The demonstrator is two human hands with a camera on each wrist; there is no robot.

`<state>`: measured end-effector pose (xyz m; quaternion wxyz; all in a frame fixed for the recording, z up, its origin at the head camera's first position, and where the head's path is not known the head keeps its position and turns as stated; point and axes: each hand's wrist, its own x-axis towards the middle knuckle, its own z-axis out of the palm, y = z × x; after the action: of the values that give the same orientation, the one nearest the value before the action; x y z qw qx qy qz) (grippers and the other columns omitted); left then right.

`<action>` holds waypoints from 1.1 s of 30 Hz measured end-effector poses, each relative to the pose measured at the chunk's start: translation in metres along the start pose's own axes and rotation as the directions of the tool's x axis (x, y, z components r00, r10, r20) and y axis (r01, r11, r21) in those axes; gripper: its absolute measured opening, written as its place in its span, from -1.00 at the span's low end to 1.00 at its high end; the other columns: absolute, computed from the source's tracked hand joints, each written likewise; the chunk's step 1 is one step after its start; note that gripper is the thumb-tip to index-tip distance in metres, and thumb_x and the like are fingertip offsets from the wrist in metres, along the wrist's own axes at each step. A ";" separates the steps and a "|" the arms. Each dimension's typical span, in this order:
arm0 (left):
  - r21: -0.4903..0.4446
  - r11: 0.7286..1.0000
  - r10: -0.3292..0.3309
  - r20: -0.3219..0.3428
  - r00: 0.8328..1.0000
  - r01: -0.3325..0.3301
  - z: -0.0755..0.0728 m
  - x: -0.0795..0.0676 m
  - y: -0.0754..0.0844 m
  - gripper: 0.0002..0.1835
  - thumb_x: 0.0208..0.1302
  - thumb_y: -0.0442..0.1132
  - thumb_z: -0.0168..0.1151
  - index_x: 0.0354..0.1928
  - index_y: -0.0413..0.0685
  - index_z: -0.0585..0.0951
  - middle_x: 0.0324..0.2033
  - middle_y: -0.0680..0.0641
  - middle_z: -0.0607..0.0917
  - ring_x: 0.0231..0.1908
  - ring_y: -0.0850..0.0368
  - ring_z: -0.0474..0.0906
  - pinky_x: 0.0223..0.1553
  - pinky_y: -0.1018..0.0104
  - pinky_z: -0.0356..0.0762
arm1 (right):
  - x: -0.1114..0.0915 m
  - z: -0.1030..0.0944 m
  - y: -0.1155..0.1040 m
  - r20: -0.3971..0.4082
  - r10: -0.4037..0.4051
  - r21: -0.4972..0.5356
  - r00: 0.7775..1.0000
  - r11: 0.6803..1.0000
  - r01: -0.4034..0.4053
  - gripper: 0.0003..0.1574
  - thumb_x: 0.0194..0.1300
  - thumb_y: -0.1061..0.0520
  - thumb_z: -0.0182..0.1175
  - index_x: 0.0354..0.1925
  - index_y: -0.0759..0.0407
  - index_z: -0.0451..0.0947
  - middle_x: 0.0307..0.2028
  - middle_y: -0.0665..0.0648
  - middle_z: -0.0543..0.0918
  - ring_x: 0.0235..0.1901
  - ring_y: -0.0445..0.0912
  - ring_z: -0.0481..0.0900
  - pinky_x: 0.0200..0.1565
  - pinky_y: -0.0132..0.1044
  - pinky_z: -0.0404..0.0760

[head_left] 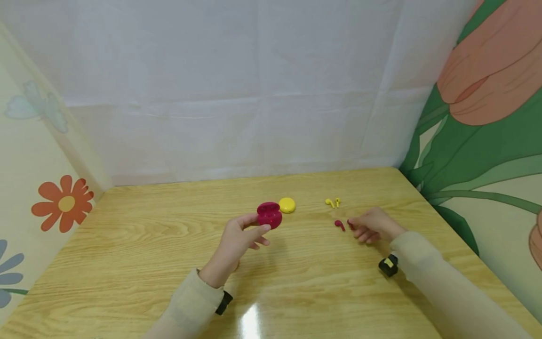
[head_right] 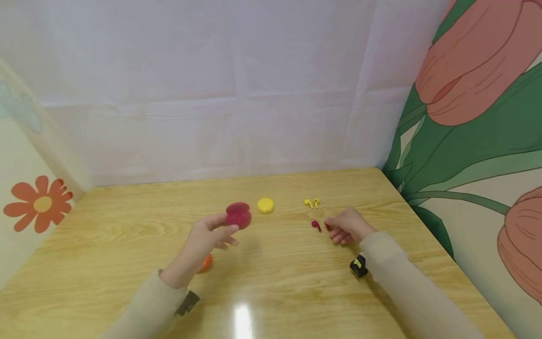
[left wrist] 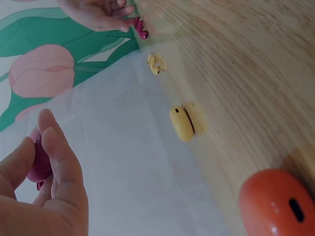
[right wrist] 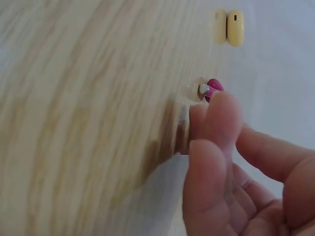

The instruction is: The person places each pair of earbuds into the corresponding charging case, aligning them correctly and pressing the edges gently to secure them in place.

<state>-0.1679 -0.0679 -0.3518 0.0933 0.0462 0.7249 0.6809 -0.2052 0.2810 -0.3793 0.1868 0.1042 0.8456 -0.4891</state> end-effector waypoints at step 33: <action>-0.011 1.000 -0.012 -0.005 1.000 0.012 0.000 -0.001 -0.003 -0.63 0.28 -0.30 0.29 0.08 -0.32 0.59 -0.15 -0.18 0.67 -0.53 0.10 0.67 -0.46 0.35 0.54 | -0.005 -0.004 -0.011 -0.048 -0.088 -0.013 0.995 0.996 0.088 -0.70 0.42 0.23 0.03 -0.18 0.53 0.52 -0.51 0.12 0.68 -0.56 -0.13 0.66 -0.48 -0.26 0.63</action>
<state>-0.1664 -0.0686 -0.3546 0.0958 0.0395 0.7215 0.6846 -0.2048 0.2787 -0.3669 0.1450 0.0777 0.8562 -0.4898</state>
